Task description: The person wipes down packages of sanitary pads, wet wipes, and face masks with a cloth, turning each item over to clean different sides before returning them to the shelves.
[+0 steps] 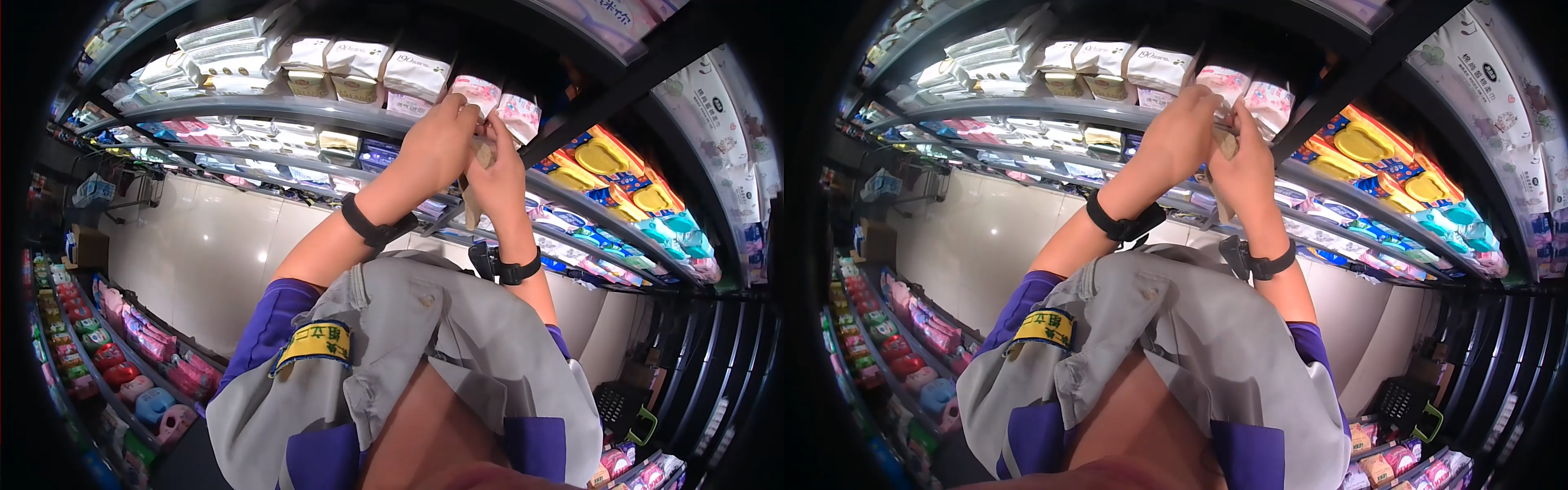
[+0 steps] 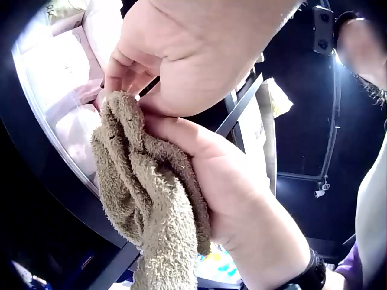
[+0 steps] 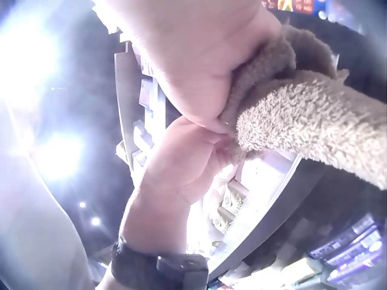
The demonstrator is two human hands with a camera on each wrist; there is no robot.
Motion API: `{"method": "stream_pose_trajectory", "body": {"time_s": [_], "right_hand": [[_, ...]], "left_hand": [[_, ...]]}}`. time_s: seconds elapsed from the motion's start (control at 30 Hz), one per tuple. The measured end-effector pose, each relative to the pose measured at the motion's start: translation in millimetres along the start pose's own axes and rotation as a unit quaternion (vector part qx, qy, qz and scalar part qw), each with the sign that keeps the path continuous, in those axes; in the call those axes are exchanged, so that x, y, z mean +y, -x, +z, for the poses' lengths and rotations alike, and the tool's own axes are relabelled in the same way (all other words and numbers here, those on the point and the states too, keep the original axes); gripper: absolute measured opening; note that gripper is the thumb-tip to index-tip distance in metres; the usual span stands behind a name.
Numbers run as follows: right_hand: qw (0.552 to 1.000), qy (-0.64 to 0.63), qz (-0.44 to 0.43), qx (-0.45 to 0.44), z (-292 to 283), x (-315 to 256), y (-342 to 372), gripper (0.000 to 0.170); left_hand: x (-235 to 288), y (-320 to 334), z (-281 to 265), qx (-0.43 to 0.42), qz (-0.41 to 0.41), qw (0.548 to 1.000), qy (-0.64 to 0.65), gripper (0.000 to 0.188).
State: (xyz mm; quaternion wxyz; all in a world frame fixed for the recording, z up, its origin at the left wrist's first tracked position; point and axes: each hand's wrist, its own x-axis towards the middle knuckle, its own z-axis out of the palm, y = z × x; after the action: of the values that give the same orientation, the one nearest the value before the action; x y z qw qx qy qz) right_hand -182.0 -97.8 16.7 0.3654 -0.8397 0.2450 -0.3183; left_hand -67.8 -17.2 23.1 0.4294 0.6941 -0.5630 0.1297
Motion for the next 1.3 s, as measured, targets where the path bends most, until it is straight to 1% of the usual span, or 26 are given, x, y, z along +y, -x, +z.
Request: {"method": "stream_pose_trajectory", "body": {"time_s": [0.07, 0.13, 0.2, 0.23, 0.27, 0.3, 0.33, 0.37, 0.4, 0.43, 0.47, 0.5, 0.57, 0.6, 0.77, 0.83, 0.9, 0.93, 1.0, 1.03, 1.07, 1.13, 1.17, 1.2, 1.23, 1.3], "right_hand": [[1.000, 0.003, -0.011, 0.005, 4.3, 7.4, 4.9, 0.072], [1.000, 0.004, 0.001, -0.009, -2.2, -8.0, 10.6, 0.070], [0.998, 0.005, -0.058, 0.014, -3.7, -2.7, 15.0, 0.069], [0.993, 0.019, -0.112, 0.011, -7.7, 6.6, 17.0, 0.070], [0.951, 0.198, -0.235, -0.010, -9.4, 25.0, 7.1, 0.074], [0.993, 0.003, -0.114, -0.017, -9.1, 24.4, 12.1, 0.074], [0.981, -0.191, 0.014, -0.021, -8.2, 18.2, 16.8, 0.075], [0.986, -0.154, 0.066, -0.018, -16.2, -4.7, 14.3, 0.072], [0.995, -0.101, -0.013, 0.014, -7.9, 12.8, 14.1, 0.069], [0.996, -0.082, -0.029, 0.024, -9.2, 7.4, 16.8, 0.067], [0.996, -0.063, -0.046, 0.034, -10.1, 1.7, 18.8, 0.066], [0.995, -0.064, -0.063, 0.034, -8.8, 3.0, 17.9, 0.065], [0.998, -0.050, -0.042, 0.017, -11.9, -3.3, 20.7, 0.064], [0.999, -0.042, -0.026, 0.006, -12.9, -4.3, 21.3, 0.064], [0.999, -0.020, -0.034, 0.023, -17.8, -3.2, 21.9, 0.061], [1.000, -0.021, -0.009, 0.018, -20.1, -3.7, 22.5, 0.062], [0.999, -0.021, -0.016, 0.017, -21.2, -3.3, 22.1, 0.063], [1.000, -0.019, -0.009, 0.017, -21.2, -4.7, 21.6, 0.064], [0.997, -0.059, -0.042, 0.030, -17.0, 6.5, 21.3, 0.061], [0.999, -0.015, -0.035, 0.018, -20.9, -3.3, 20.5, 0.062], [1.000, -0.003, -0.005, 0.006, -18.2, -4.1, 19.0, 0.062], [1.000, -0.003, -0.005, 0.009, -14.0, -0.3, 17.8, 0.062], [1.000, 0.005, -0.009, 0.008, -12.3, 3.0, 17.0, 0.063], [1.000, -0.004, 0.010, 0.006, -11.8, 0.0, 16.4, 0.063], [1.000, -0.002, 0.012, 0.002, -10.9, 0.9, 14.6, 0.064], [1.000, 0.003, 0.018, -0.013, -7.5, 3.2, 10.0, 0.066]], "left_hand": [[0.8, 5.0, -2.5, -0.003, 0.004, 1.000, 0.011, 0.034], [11.0, 4.4, -17.5, 0.023, 0.057, 0.997, 0.044, 0.030], [27.3, -4.2, -46.2, -0.037, 0.144, 0.987, 0.056, 0.030], [33.4, -8.7, -58.8, -0.100, 0.198, 0.974, 0.052, 0.033], [50.3, -14.7, -80.6, -0.150, 0.246, 0.957, 0.042, 0.032], [64.9, -14.8, -95.9, -0.126, 0.316, 0.940, 0.025, 0.028], [82.8, -24.1, -114.0, -0.202, 0.335, 0.918, 0.060, 0.028], [92.8, -23.4, -116.1, -0.141, 0.394, 0.901, 0.114, 0.029], [99.6, -17.2, -106.6, 0.032, 0.409, 0.894, 0.183, 0.023], [138.8, 2.1, -122.1, 0.030, 0.135, 0.975, 0.176, 0.019], [141.1, 5.4, -129.6, 0.042, 0.152, 0.954, 0.256, 0.018], [140.7, 8.0, -134.1, 0.021, 0.173, 0.932, 0.318, 0.018], [139.7, 10.4, -138.8, 0.001, 0.171, 0.909, 0.380, 0.017], [137.5, 9.6, -139.4, -0.003, 0.171, 0.903, 0.394, 0.017], [132.6, 14.0, -161.8, -0.079, 0.138, 0.883, 0.441, 0.015], [127.6, 11.0, -173.9, -0.110, 0.128, 0.885, 0.433, 0.014], [118.5, 5.7, -176.2, -0.143, 0.135, 0.902, 0.384, 0.013], [109.7, -0.3, -170.6, -0.143, 0.155, 0.920, 0.329, 0.013], [73.8, -20.2, -132.3, -0.099, 0.272, 0.943, 0.166, 0.014], [56.1, -37.1, -118.7, -0.086, 0.266, 0.948, 0.150, 0.018], [34.5, -47.2, -95.8, -0.086, 0.255, 0.957, 0.108, 0.029], [0.9, -59.7, -59.7, -0.072, 0.263, 0.961, -0.037, 0.042], [-11.3, -63.2, -43.4, -0.084, 0.248, 0.960, -0.101, 0.047], [-16.6, -67.0, -32.6, -0.096, 0.231, 0.954, -0.165, 0.052], [-11.1, -74.5, -31.1, -0.092, 0.228, 0.955, -0.168, 0.052], [0.7, -91.2, -30.7, -0.270, 0.123, 0.935, -0.193, 0.057]]}}
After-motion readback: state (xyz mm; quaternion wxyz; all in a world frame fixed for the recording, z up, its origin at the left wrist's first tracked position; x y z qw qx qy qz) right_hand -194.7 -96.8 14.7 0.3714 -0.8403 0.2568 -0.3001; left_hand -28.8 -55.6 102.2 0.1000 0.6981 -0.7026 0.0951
